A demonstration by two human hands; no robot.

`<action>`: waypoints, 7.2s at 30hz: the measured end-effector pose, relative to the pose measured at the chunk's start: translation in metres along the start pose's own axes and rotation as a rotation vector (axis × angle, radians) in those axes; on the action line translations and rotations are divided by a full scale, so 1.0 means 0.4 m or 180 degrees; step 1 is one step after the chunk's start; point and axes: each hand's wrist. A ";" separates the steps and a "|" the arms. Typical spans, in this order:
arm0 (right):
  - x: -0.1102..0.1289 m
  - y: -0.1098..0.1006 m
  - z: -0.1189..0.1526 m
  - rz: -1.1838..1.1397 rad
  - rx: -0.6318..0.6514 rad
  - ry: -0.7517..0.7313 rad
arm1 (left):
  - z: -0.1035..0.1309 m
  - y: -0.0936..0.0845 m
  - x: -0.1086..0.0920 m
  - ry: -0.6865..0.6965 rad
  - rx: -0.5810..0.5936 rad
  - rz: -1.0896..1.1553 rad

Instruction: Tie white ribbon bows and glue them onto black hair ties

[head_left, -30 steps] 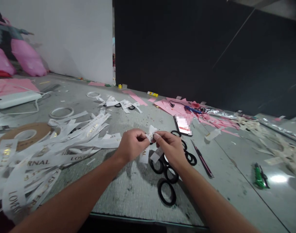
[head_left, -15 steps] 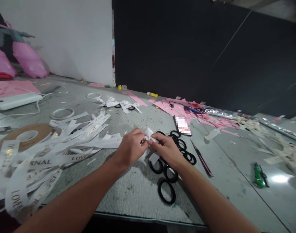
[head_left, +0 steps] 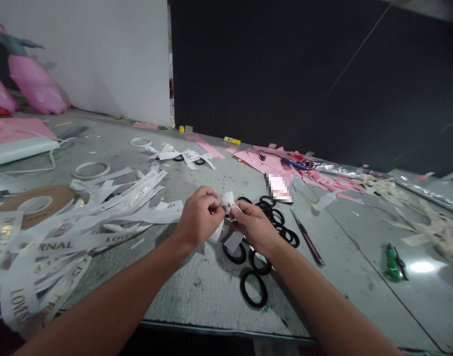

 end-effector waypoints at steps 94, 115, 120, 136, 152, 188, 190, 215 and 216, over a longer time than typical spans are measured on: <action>-0.022 -0.016 -0.011 0.0548 -0.0383 -0.0594 | -0.010 0.007 0.015 -0.0617 0.0300 0.1294; 0.009 -0.019 0.014 0.3144 0.0004 -0.2338 | -0.013 -0.002 0.013 -0.0745 0.0361 0.0923; 0.000 0.000 0.029 0.3266 -0.0161 -0.2661 | -0.009 0.028 0.001 -0.1167 0.0045 0.1300; 0.002 -0.004 0.023 0.2618 -0.0700 -0.1712 | -0.008 0.003 0.006 -0.1630 0.1360 0.3048; 0.011 -0.016 0.007 0.1204 -0.0053 -0.0418 | -0.038 -0.002 0.023 -0.2222 0.0388 0.3153; -0.003 0.019 0.037 0.2903 0.0023 -0.1423 | -0.031 0.015 0.065 -0.1461 -0.0012 0.1619; -0.001 0.016 0.028 0.2294 -0.0355 -0.1252 | -0.027 0.007 0.053 -0.1498 0.0191 0.1770; -0.002 -0.032 -0.014 0.1678 -0.0429 -0.1053 | -0.023 0.012 0.025 -0.0989 0.0880 0.2444; -0.003 -0.035 -0.017 0.1698 -0.0461 -0.1066 | -0.024 0.010 0.023 -0.0997 0.0843 0.2434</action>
Point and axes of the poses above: each hand's wrist, its own z-axis away from the middle knuckle, its own y-axis out of the palm, x = y × z, and after that the axes turned 8 degrees about -z, right-handed
